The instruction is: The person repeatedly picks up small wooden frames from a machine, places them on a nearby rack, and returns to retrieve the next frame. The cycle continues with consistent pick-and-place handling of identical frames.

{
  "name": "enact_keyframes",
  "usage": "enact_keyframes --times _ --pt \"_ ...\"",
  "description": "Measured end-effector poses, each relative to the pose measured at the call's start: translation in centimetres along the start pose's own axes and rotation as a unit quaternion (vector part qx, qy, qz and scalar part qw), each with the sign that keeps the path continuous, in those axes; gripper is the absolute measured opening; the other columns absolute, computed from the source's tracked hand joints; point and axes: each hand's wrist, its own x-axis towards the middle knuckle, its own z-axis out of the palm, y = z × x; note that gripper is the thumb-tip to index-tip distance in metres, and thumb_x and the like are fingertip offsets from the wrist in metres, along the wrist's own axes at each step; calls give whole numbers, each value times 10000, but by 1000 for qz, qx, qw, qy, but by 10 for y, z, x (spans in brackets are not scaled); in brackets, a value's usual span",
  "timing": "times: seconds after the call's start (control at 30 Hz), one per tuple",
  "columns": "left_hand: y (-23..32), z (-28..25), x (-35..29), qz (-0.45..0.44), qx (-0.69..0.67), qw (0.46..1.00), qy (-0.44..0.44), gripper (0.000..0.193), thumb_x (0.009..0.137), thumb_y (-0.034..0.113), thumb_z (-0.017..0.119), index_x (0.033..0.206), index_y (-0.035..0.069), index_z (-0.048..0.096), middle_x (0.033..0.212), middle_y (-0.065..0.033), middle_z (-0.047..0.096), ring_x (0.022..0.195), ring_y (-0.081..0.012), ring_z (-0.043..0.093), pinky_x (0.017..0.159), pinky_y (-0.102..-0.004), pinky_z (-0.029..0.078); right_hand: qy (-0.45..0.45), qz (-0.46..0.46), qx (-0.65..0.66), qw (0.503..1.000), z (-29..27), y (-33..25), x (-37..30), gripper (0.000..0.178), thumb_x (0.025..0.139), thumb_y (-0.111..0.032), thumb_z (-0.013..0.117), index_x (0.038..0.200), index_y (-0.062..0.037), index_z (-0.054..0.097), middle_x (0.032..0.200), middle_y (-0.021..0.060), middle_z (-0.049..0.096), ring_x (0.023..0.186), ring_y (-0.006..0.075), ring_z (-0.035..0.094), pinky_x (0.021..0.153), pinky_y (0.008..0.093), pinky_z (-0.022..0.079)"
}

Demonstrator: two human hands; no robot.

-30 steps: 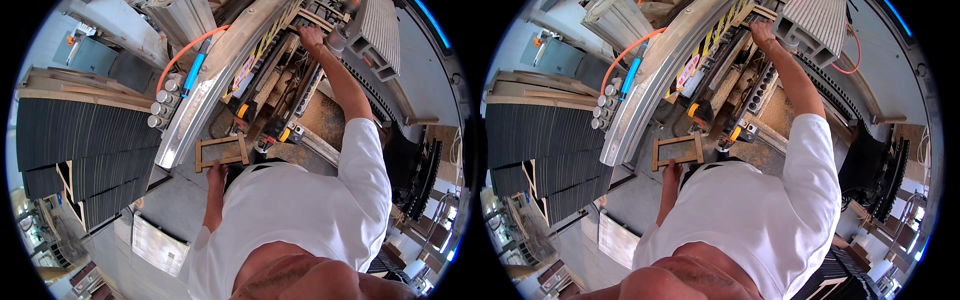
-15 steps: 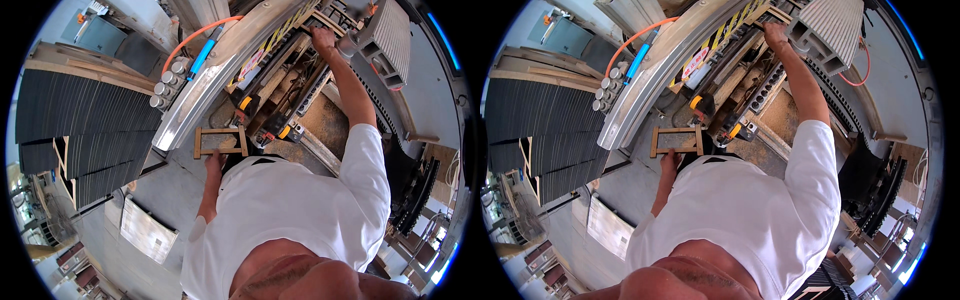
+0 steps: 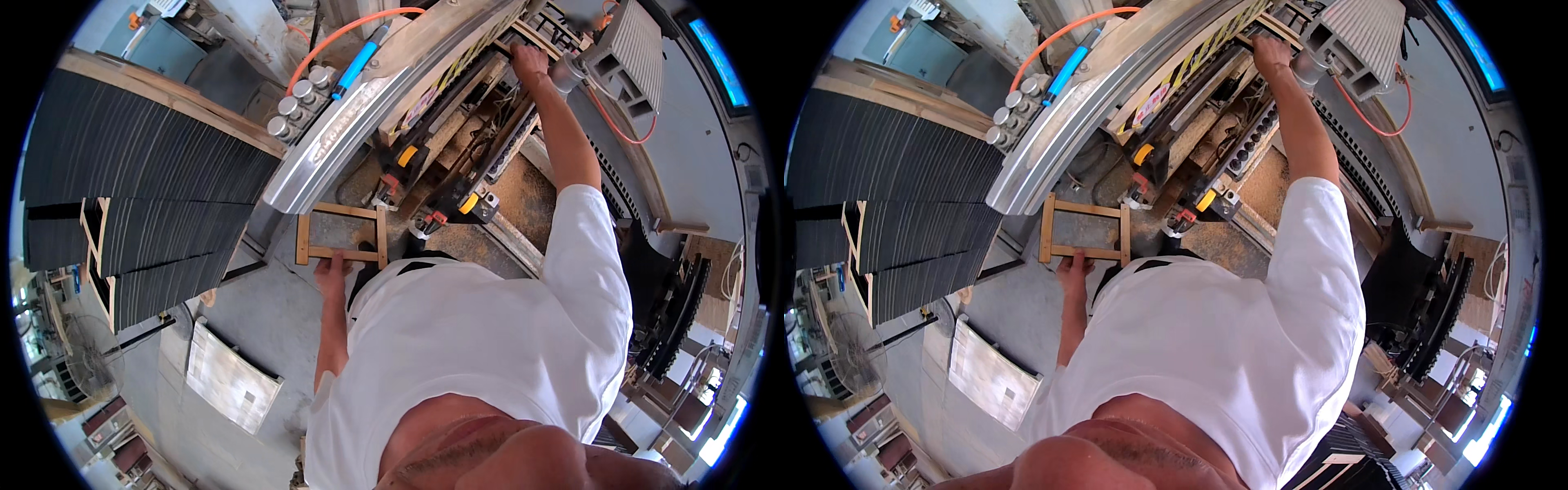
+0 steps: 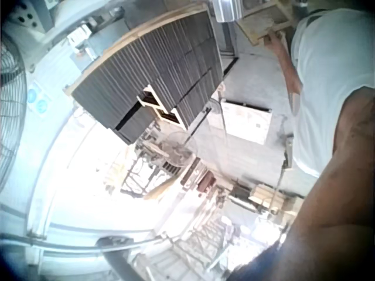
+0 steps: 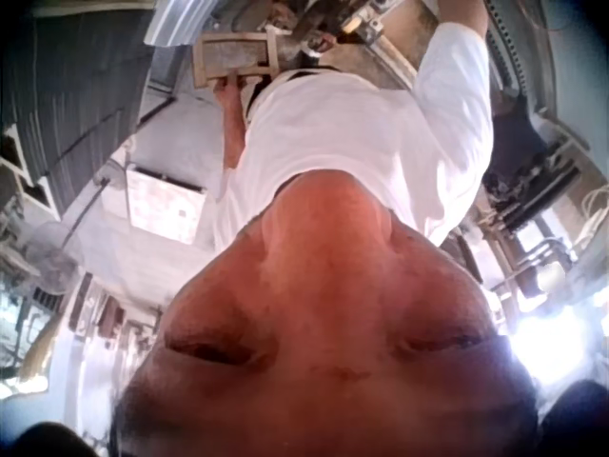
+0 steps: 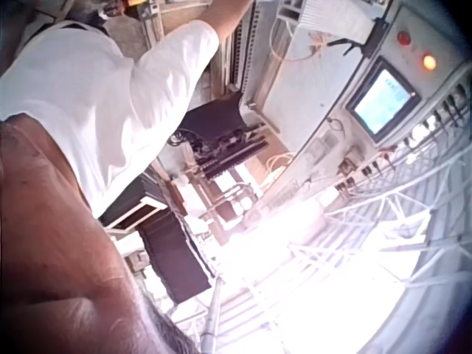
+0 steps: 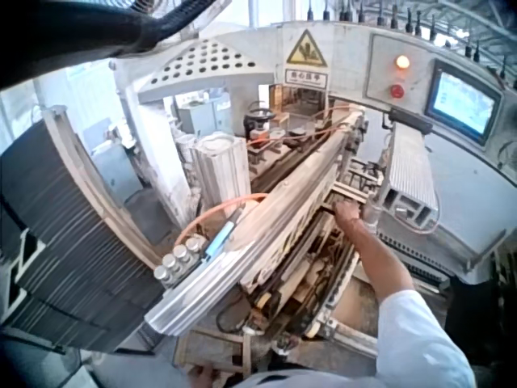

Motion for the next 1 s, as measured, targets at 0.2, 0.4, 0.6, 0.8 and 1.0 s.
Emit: enact_keyframes --times 0.2,0.4,0.6,0.8,1.0 --pt "70 -68 -41 179 25 983 -36 209 915 208 633 958 3 634 799 -55 644 678 -125 617 620 -264 524 43 31 90 995 -56 -43 -18 335 881 -242 595 1214 -213 623 1085 104 674 960 323 641 856 457 495" --pt "167 -189 -74 319 41 947 -11 174 939 177 591 960 9 631 797 -36 645 678 -102 575 641 -250 468 217 18 483 848 -184 -160 -151 237 915 -152 616 1109 -21 653 1058 111 685 964 189 648 856 301 490" --pt "287 -292 -89 404 -43 909 96 245 977 250 525 964 16 595 755 -19 600 624 -96 528 575 -239 409 103 -106 581 801 -250 -295 -309 142 872 -14 634 1006 -15 680 987 107 692 884 182 655 788 296 524" --pt "414 -369 -1 409 -74 908 59 227 974 239 535 863 47 583 684 27 500 589 -71 444 549 -233 382 -100 -82 576 807 -213 -355 -376 181 803 -27 675 984 -17 674 925 163 689 837 264 681 732 326 532" --pt "477 -424 116 312 -1 940 140 258 921 251 621 763 48 603 634 11 523 519 -91 493 487 -222 464 -206 -45 476 854 -145 -354 -417 272 787 -207 666 1025 -78 689 937 187 683 860 352 661 773 408 525"
